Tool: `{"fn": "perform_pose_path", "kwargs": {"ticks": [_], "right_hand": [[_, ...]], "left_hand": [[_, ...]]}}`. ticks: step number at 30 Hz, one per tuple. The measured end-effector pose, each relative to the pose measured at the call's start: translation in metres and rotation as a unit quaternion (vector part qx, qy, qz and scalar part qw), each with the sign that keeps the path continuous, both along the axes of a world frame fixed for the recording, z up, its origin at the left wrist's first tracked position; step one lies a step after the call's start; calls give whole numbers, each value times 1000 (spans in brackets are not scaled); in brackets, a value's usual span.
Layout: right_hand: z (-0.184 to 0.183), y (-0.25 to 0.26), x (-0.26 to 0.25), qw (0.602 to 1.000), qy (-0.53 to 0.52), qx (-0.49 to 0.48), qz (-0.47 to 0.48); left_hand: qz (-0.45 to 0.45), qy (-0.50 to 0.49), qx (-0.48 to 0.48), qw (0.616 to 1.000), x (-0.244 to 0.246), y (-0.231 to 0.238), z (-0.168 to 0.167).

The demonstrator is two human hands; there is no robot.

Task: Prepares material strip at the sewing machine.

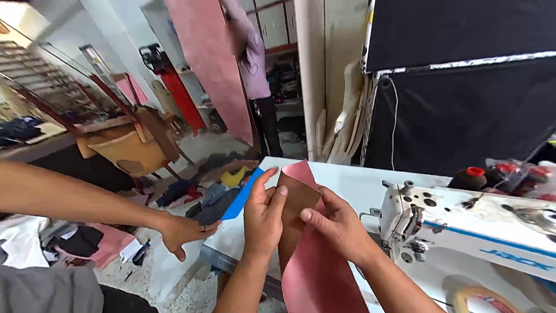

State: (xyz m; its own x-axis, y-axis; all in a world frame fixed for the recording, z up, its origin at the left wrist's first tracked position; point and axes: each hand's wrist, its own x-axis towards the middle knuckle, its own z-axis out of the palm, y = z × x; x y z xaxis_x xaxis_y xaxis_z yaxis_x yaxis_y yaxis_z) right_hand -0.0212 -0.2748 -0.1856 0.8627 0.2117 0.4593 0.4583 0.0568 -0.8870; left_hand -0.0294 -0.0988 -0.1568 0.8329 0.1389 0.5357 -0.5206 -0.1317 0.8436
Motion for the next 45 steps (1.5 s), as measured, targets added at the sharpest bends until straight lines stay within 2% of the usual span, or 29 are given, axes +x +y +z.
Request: {"fn": "perform_pose_path", "kwargs": {"ticks": [2, 5, 10, 14, 16, 17, 20, 23, 28, 31, 34, 37, 45], "right_hand": [[26, -3, -15, 998, -47, 33, 11], [49, -11, -34, 995, -97, 39, -2], [74, -18, -48, 982, -182, 42, 14], [86, -11, -55, 970, -229, 72, 26], [92, -6, -57, 966, -240, 92, 25], [94, -4, -58, 966, -238, 99, 29], [96, 4, -65, 969, -219, 109, 27], [93, 19, -73, 968, -212, 135, 13], [92, 26, -82, 969, -168, 166, 68], [102, 26, -84, 972, -150, 178, 37], [108, 29, -85, 977, -159, 140, 4], [109, 33, -88, 978, -154, 139, 19], [121, 40, -87, 979, -108, 169, -19]], "left_hand": [[-18, -91, 82, 992, -17, 3, 29], [-22, -186, 330, 925, -43, 17, 81], [3, -187, 535, 824, -79, 10, 162], [-9, -154, 612, 775, -98, 2, 199], [-14, -151, 605, 782, -104, 3, 212], [-7, -147, 580, 801, -107, 5, 217], [34, -124, 435, 891, -115, 12, 223], [69, -100, 324, 938, -114, 17, 217], [59, -125, 300, 944, -111, 21, 201], [74, -155, 285, 943, -111, 21, 192], [108, -179, 272, 939, -110, 20, 184], [123, -193, 268, 936, -108, 23, 179], [94, -166, 254, 948, -108, 27, 171]]}}
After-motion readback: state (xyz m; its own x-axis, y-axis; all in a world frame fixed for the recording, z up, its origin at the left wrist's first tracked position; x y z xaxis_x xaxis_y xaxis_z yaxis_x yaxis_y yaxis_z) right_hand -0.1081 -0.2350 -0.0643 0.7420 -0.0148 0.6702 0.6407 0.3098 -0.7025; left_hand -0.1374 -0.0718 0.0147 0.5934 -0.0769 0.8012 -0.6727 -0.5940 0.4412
